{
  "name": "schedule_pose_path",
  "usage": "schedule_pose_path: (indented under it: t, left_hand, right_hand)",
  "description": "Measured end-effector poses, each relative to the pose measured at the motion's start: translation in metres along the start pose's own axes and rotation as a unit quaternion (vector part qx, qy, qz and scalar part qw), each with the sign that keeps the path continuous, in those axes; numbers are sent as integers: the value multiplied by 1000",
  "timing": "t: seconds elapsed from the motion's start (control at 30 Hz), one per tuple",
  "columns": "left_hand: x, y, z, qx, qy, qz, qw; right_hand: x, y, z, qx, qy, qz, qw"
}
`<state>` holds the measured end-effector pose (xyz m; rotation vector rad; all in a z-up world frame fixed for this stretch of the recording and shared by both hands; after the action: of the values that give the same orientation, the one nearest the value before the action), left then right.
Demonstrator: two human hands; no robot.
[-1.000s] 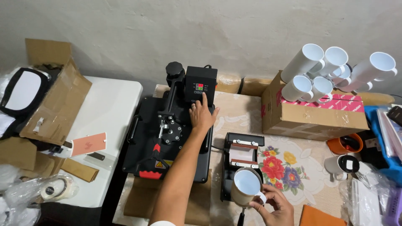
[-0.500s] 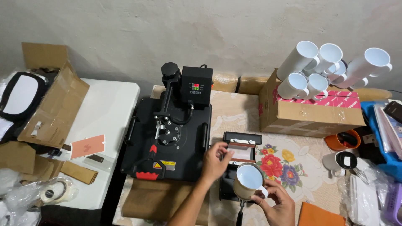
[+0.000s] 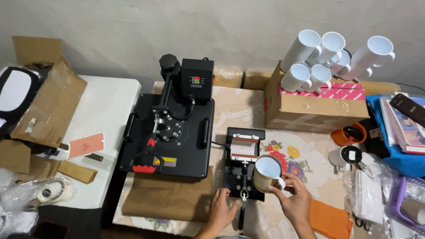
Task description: The person operates a mug heat press machine, placing a white mug into the device and securing it with a lever. They wipe the mug with an orange cloth and wrap a brown paper sleeve around it before repositioning it in the press. The person repeatedly adjusts the mug and lever throughout the process.
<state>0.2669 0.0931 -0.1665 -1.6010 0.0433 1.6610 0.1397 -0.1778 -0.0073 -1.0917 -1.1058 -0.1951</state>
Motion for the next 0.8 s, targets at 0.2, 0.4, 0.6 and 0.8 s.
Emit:
schedule_pose_path:
  t: [0.2,0.4,0.6,0.8]
  left_hand:
    - [66,89,36,57,-161,2,985]
    - [56,111,34,7,-182,10,983]
    - [64,113,36,-9,-305,163,938]
    - [63,116,41,10,-291,153,944]
  right_hand:
    - [-23,-14,-24,38,-38,-16,998]
    - [-59,-39,-36,53,-71,-27,996]
    - [-77,-64,-39,70,-54,-16,996]
    - [-101,-62,-47,55,-54,16,997]
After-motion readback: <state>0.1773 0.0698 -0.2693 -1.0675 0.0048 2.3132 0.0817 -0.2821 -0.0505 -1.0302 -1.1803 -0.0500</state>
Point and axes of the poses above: each hand's wrist, its own z-axis away from the middle knuckle, its own y-axis out of the palm, x = y × z, the point moved 10 cm from there along -z, towards the middle knuckle, and after that the axes turned 6 degrees about z, right-handed, at the moved point
